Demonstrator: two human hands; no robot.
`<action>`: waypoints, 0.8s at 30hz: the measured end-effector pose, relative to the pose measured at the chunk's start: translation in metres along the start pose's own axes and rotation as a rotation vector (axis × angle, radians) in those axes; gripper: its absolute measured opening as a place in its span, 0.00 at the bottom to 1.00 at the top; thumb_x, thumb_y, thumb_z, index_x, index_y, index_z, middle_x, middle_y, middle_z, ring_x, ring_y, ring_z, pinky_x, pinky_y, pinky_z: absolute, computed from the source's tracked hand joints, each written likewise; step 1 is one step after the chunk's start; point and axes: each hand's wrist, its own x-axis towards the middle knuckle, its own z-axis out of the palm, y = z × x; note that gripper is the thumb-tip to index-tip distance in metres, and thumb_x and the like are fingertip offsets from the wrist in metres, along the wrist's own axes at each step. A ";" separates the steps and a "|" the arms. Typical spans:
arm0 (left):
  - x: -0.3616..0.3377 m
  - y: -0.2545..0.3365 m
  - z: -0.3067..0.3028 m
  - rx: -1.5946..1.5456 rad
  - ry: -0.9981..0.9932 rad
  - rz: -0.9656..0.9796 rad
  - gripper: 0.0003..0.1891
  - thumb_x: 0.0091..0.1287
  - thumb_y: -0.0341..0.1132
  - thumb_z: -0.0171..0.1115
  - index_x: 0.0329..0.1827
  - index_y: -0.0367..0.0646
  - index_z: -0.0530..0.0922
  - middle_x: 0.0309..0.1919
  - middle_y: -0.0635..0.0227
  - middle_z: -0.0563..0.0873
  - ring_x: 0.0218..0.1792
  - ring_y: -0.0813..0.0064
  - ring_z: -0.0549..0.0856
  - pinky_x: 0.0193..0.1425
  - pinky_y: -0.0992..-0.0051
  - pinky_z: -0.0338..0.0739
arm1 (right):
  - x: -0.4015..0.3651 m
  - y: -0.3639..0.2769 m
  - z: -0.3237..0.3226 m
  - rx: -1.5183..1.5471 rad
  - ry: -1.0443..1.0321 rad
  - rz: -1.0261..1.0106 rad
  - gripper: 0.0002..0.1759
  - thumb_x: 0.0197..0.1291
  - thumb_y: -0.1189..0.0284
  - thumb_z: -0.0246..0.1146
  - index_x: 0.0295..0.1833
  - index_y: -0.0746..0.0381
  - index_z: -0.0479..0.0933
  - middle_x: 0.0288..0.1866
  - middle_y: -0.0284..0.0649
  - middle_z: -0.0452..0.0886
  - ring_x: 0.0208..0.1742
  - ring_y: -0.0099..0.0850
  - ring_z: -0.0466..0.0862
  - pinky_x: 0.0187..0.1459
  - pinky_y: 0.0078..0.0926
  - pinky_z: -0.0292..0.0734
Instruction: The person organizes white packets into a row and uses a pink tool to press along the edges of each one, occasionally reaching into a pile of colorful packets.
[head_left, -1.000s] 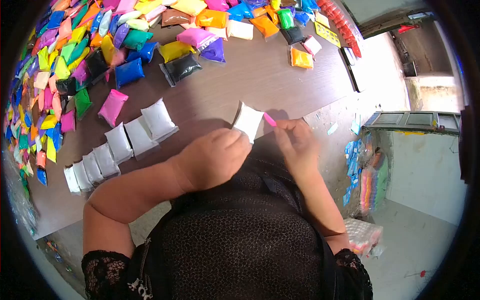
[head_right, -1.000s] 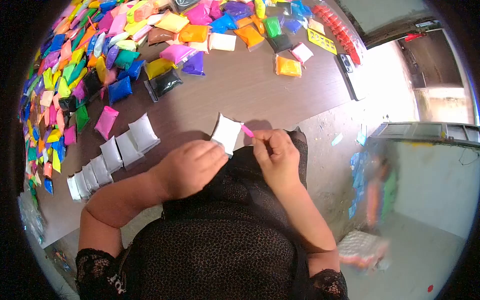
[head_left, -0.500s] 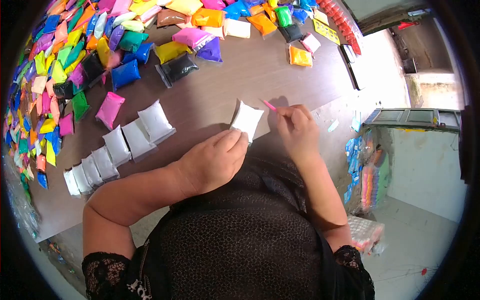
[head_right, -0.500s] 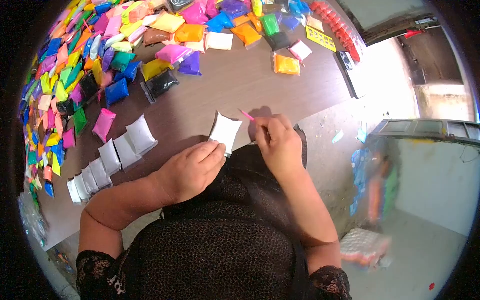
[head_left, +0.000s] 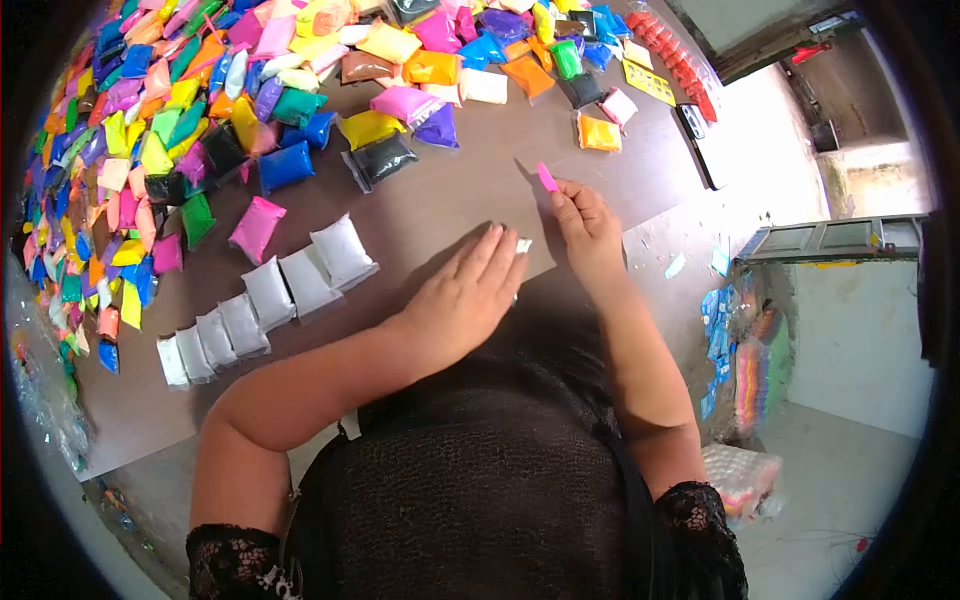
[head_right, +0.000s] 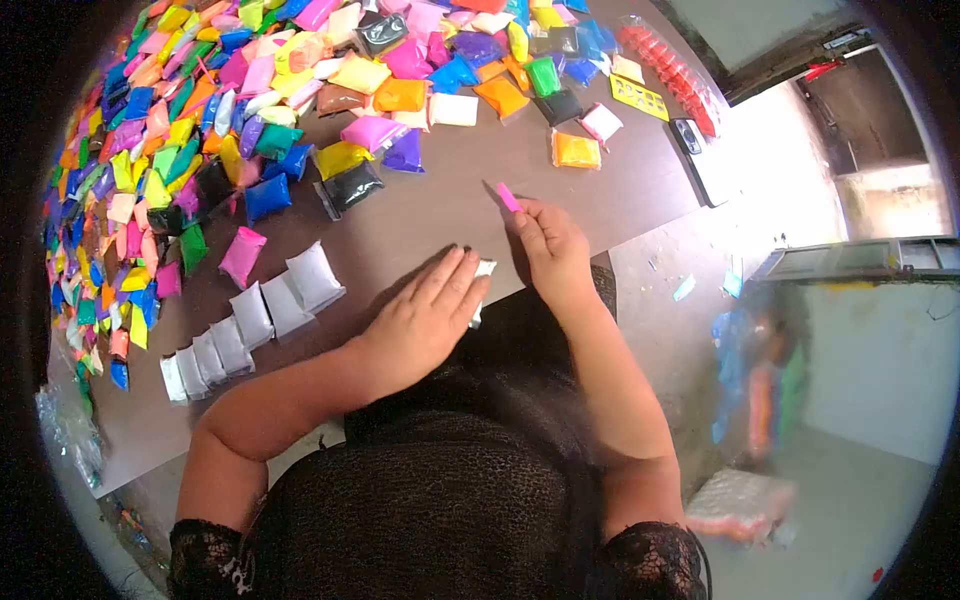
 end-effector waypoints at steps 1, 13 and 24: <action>-0.006 0.003 -0.001 0.005 -0.007 0.000 0.24 0.63 0.35 0.60 0.63 0.36 0.74 0.64 0.48 0.73 0.67 0.53 0.72 0.72 0.61 0.68 | -0.002 0.001 0.001 0.015 0.029 0.024 0.12 0.70 0.69 0.60 0.52 0.63 0.81 0.38 0.43 0.83 0.41 0.33 0.82 0.48 0.28 0.75; -0.034 -0.002 -0.032 -1.785 0.376 -0.848 0.19 0.71 0.30 0.62 0.63 0.36 0.73 0.50 0.63 0.84 0.49 0.74 0.85 0.56 0.72 0.84 | -0.002 -0.025 -0.002 0.260 -0.137 0.285 0.15 0.67 0.62 0.66 0.45 0.65 0.85 0.31 0.25 0.78 0.33 0.15 0.73 0.36 0.16 0.69; -0.042 0.026 -0.025 -1.757 0.694 -0.984 0.20 0.77 0.44 0.53 0.63 0.39 0.76 0.51 0.68 0.83 0.52 0.76 0.82 0.57 0.71 0.80 | -0.036 -0.072 0.027 0.651 -0.550 0.206 0.13 0.65 0.72 0.67 0.52 0.65 0.82 0.27 0.26 0.76 0.24 0.14 0.68 0.26 0.13 0.61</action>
